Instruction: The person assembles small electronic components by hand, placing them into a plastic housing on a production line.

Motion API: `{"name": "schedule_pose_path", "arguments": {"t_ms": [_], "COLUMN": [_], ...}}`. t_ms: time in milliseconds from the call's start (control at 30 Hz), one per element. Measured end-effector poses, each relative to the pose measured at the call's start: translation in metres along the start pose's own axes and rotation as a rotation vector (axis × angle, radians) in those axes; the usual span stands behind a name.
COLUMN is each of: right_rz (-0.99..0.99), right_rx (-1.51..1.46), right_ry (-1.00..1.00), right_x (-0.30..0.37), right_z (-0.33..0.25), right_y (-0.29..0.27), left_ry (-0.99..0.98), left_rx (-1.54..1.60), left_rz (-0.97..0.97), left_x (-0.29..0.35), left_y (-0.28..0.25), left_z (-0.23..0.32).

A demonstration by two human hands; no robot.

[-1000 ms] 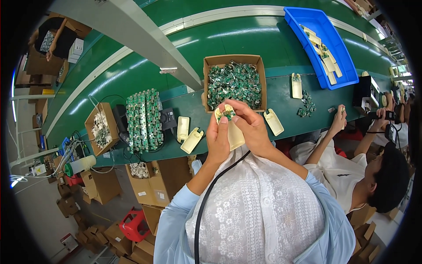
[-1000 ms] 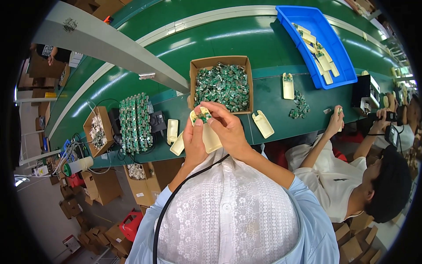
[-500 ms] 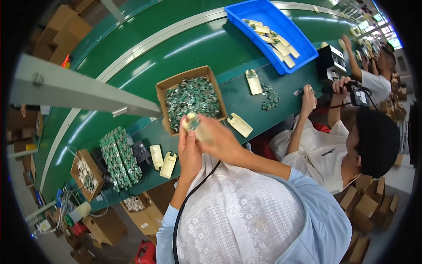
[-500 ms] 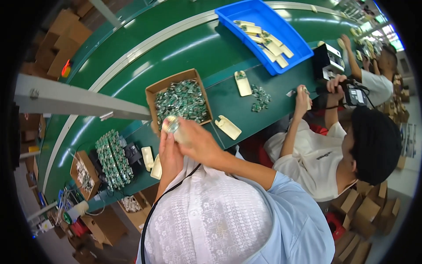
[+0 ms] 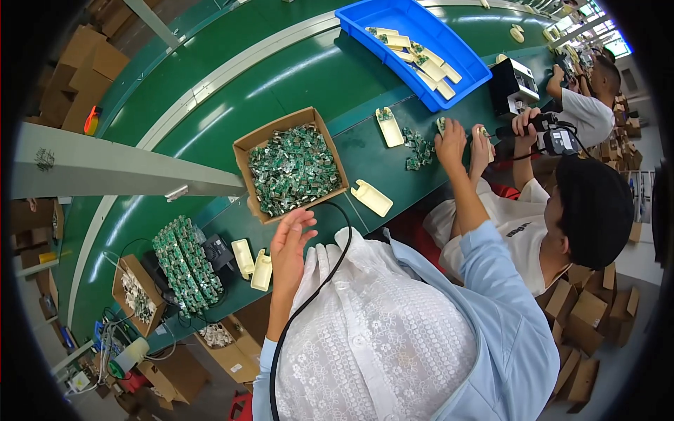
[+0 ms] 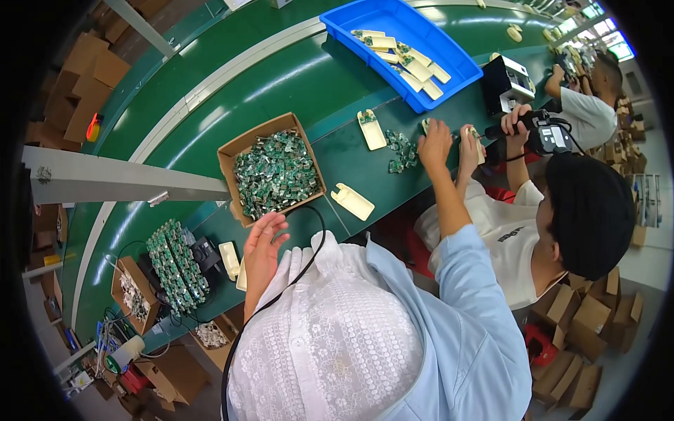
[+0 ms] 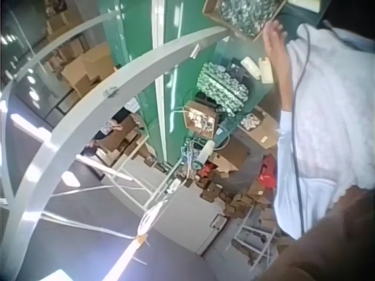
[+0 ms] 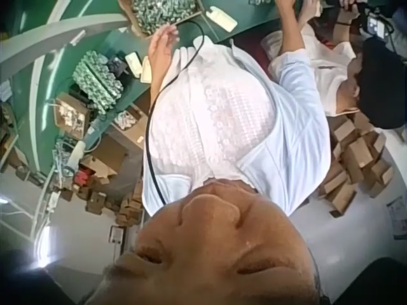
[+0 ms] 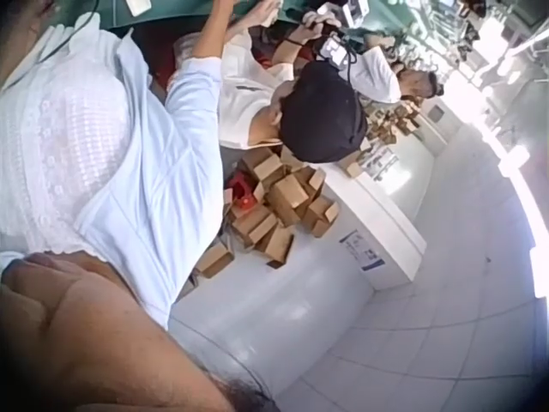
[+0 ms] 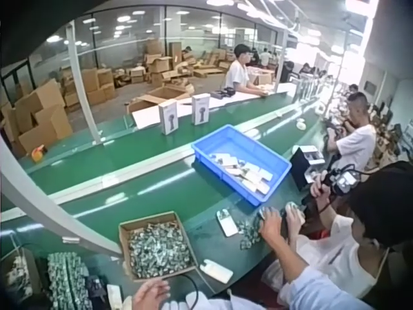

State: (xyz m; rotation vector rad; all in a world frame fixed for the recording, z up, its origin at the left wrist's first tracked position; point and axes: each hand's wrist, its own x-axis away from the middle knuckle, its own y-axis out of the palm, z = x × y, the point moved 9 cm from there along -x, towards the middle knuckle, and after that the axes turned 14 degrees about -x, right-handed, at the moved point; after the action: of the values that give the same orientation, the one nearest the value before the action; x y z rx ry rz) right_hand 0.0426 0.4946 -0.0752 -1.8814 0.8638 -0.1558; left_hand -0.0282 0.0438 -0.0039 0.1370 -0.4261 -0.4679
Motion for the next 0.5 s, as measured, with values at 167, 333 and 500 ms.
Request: {"name": "schedule_pose_path", "arguments": {"t_ms": [167,333,500], "right_rz": [-0.339,-0.56,-0.596], "right_rx": [-0.34,-0.381,-0.93], "right_ry": [-0.143,0.094,0.391], "right_x": [0.083,0.131,0.138], "right_z": [-0.11,-0.129,-0.192], "right_y": [0.034,0.058,0.025], "left_ry": [-0.045,-0.077,0.014], "left_rx": [0.0,-0.042,-0.231], "left_rz": [0.031,-0.097,-0.135], "left_x": [-0.002,-0.006,-0.017], "left_y": [-0.011,0.008,0.04], "left_z": [-0.016,-0.018,-0.012]}}
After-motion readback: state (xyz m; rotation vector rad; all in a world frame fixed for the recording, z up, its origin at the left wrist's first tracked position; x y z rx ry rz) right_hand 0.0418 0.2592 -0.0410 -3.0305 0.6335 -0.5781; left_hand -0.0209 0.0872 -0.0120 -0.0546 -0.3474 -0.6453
